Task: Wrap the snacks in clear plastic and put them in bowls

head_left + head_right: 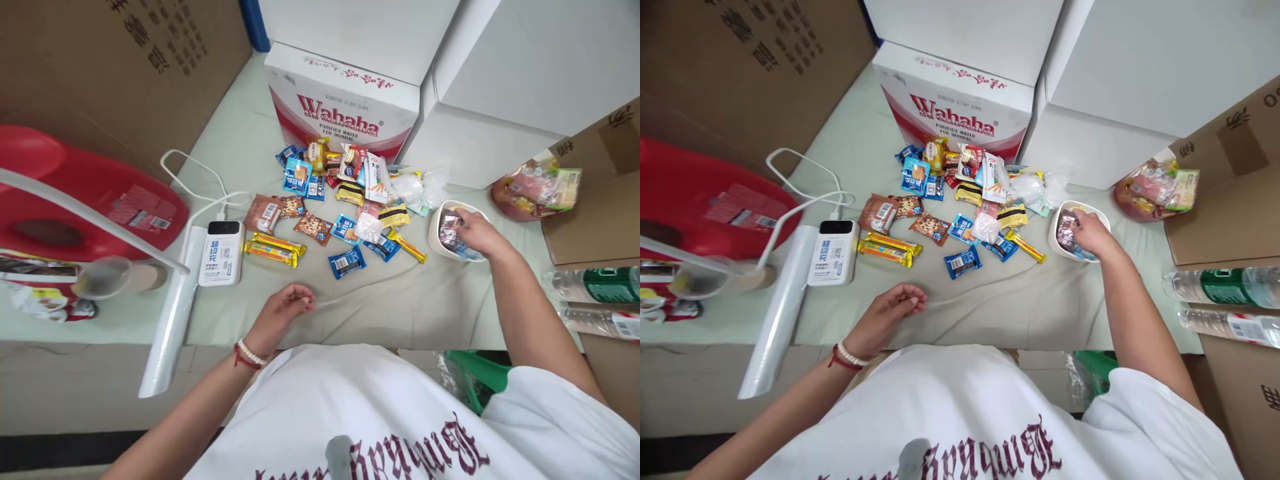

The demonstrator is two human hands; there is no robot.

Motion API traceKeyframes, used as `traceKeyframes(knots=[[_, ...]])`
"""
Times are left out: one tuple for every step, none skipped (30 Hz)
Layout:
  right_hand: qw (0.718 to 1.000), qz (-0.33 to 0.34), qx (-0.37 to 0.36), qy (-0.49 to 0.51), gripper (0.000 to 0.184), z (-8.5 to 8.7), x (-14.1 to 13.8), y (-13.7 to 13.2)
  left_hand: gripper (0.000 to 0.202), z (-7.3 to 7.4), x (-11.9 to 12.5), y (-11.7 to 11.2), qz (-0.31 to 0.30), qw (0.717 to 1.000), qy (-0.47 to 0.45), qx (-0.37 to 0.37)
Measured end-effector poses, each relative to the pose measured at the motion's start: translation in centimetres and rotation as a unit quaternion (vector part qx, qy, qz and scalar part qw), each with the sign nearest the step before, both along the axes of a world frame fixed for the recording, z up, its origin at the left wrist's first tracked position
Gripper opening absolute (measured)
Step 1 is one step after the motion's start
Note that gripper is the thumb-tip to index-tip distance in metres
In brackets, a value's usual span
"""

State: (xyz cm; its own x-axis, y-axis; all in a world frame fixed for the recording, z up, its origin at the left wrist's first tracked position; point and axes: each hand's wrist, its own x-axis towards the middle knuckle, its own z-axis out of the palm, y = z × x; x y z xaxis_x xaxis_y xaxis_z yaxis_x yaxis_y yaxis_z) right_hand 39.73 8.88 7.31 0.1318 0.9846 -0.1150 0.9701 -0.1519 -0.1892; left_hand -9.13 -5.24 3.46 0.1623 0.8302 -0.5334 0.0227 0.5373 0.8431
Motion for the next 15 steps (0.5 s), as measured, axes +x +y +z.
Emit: traceKeyframes(knots=[[0.999, -0.001, -0.032, -0.041, 0.051, -0.2, -0.8, 0.4, 0.038, -0.3, -0.6, -0.5, 0.013, 1.000, 0.014, -0.005], [0.995, -0.004, -0.052, -0.081, 0.052, -0.2, -1.5, 0.5, 0.039, -0.5, -1.2, -1.1, 0.026, 0.999, 0.027, -0.010], [0.992, -0.010, -0.053, -0.112, 0.053, 0.1, -2.3, 0.5, 0.039, -0.7, -1.6, -1.6, 0.038, 0.999, 0.036, -0.014], [0.990, -0.009, -0.036, -0.134, 0.054, 0.6, -3.0, 0.4, 0.040, -0.8, -2.1, -2.1, 0.049, 0.998, 0.043, -0.018], [0.989, -0.007, -0.008, -0.146, 0.055, 1.3, -3.6, 0.4, 0.040, -0.8, -2.4, -2.6, 0.059, 0.997, 0.046, -0.022], [0.989, -0.002, 0.025, -0.145, 0.054, 2.0, -4.3, 0.5, 0.039, -0.8, -2.7, -3.0, 0.067, 0.996, 0.047, -0.026], [0.990, 0.008, 0.055, -0.133, 0.051, 2.7, -5.1, 0.8, 0.038, -0.8, -3.0, -3.3, 0.072, 0.996, 0.046, -0.029], [0.991, 0.022, 0.075, -0.112, 0.046, 3.2, -6.0, 1.2, 0.038, -0.8, -3.2, -3.5, 0.074, 0.996, 0.045, -0.031], [0.991, 0.040, 0.087, -0.088, 0.040, 3.5, -7.0, 2.0, 0.038, -0.9, -3.4, -3.6, 0.074, 0.996, 0.044, -0.032], [0.992, 0.056, 0.095, -0.067, 0.035, 3.5, -8.1, 2.9, 0.038, -0.9, -3.5, -3.6, 0.074, 0.996, 0.043, -0.033], [0.991, 0.070, 0.102, -0.049, 0.031, 3.3, -9.4, 4.0, 0.039, -1.0, -3.6, -3.6, 0.073, 0.996, 0.042, -0.033], [0.990, 0.081, 0.111, -0.032, 0.028, 2.8, -10.6, 5.2, 0.040, -1.1, -3.7, -3.5, 0.072, 0.996, 0.043, -0.032], [0.988, 0.087, 0.123, -0.012, 0.028, 2.1, -11.8, 6.5, 0.041, -1.1, -3.7, -3.4, 0.071, 0.996, 0.044, -0.032], [0.987, 0.092, 0.134, 0.011, 0.028, 1.3, -12.9, 7.8, 0.042, -1.2, -3.7, -3.3, 0.069, 0.996, 0.046, -0.031], [0.985, 0.095, 0.138, 0.037, 0.031, 0.6, -13.8, 9.1, 0.043, -1.2, -3.7, -3.2, 0.067, 0.996, 0.048, -0.031]])
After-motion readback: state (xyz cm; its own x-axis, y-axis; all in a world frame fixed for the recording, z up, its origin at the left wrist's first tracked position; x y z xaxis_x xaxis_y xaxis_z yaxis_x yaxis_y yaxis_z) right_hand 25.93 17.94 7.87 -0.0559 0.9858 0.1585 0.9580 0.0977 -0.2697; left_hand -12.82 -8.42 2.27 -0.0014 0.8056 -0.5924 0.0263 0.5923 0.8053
